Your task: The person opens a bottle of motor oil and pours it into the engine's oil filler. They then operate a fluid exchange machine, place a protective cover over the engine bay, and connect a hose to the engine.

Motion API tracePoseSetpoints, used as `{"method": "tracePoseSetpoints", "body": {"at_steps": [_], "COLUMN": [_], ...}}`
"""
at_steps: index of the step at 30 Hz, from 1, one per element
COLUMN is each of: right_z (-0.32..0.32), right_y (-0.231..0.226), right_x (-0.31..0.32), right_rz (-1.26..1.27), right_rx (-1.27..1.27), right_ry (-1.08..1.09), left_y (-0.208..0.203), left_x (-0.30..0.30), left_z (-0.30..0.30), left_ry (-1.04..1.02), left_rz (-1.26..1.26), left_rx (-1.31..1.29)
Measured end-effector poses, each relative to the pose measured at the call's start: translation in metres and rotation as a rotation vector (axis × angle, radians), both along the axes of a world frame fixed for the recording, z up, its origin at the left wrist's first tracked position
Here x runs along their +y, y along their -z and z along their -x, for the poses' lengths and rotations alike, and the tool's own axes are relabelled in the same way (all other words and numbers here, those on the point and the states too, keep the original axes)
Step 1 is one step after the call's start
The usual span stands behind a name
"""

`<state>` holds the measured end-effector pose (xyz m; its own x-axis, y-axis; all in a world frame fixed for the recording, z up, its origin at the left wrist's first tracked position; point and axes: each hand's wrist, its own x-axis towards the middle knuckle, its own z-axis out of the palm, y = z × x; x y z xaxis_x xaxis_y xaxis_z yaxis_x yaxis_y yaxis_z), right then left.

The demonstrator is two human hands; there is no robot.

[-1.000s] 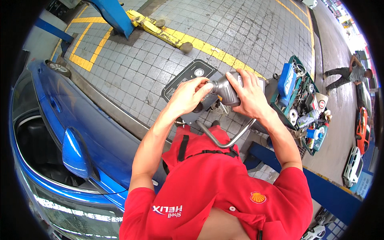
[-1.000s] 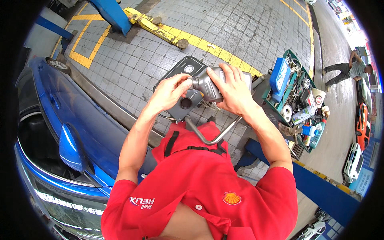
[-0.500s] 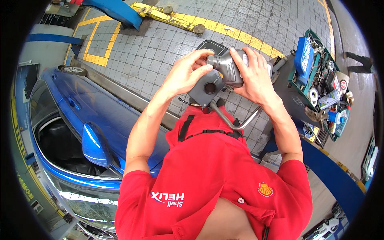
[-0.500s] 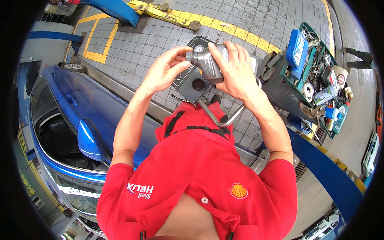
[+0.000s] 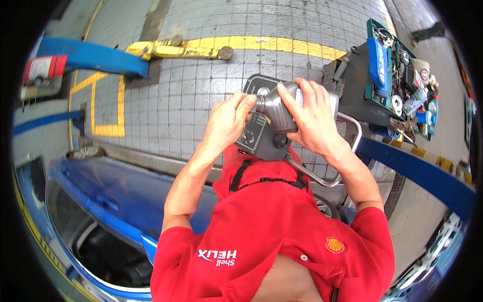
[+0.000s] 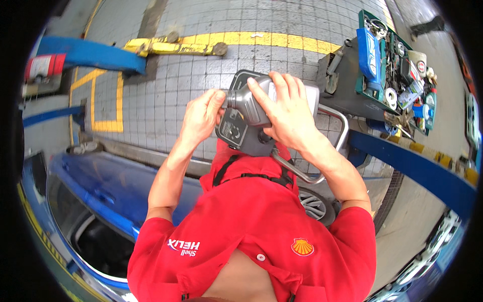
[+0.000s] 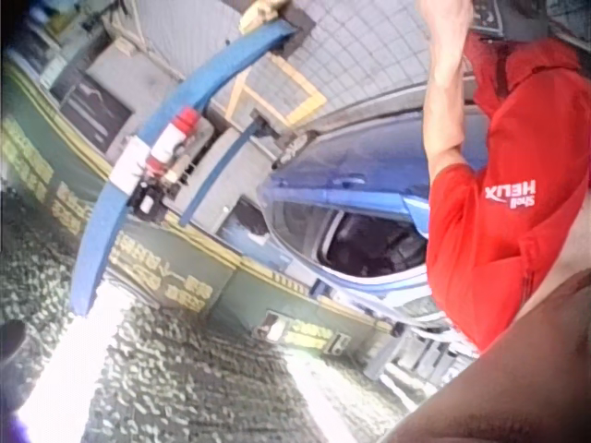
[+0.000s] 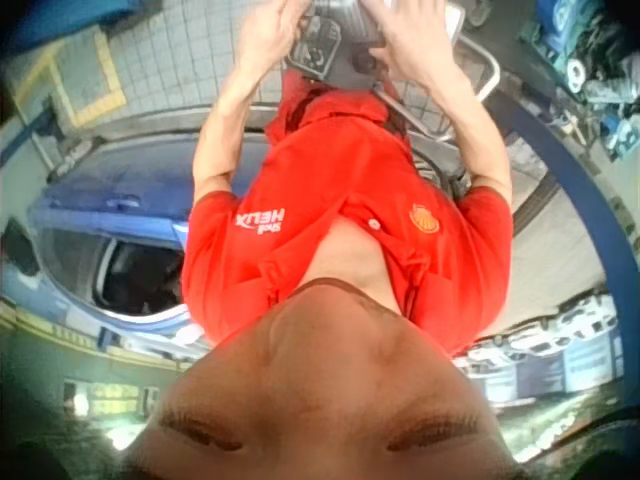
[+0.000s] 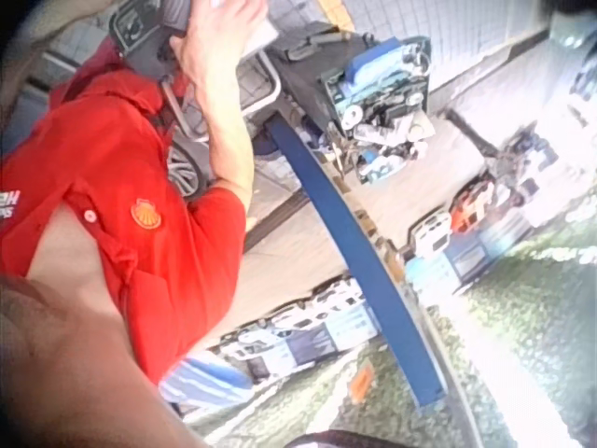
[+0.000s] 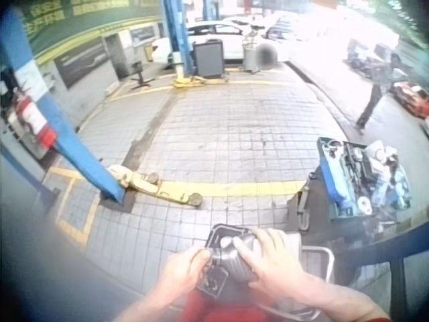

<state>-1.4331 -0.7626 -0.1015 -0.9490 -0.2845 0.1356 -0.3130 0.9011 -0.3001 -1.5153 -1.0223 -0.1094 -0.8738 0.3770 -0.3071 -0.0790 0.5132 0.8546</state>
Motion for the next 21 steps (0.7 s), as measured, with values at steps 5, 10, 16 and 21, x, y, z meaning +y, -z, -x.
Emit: {"method": "tracePoseSetpoints", "body": {"at_steps": [5,10,16,21], "right_z": [0.032,0.054,0.045,0.018], "right_y": [-0.001,0.001,-0.002,0.001], "right_x": [-0.073,-0.122,-0.159,-0.166], "right_rz": [-0.122,-0.133,-0.075,-0.077], "right_rx": [-0.055,-0.045,-0.070,-0.003], "right_ry": [0.155,0.263,0.405,0.494], "left_y": [0.029,0.033,0.018,0.019], "left_x": [-0.047,-0.079,-0.107,-0.105], "left_z": [0.076,0.124,0.154,0.151], "left_ry": [0.208,0.322,0.539,0.724], "left_rz": [0.081,0.111,-0.178,-0.271], "left_rx": [-0.024,-0.095,-0.332,-0.315]}}
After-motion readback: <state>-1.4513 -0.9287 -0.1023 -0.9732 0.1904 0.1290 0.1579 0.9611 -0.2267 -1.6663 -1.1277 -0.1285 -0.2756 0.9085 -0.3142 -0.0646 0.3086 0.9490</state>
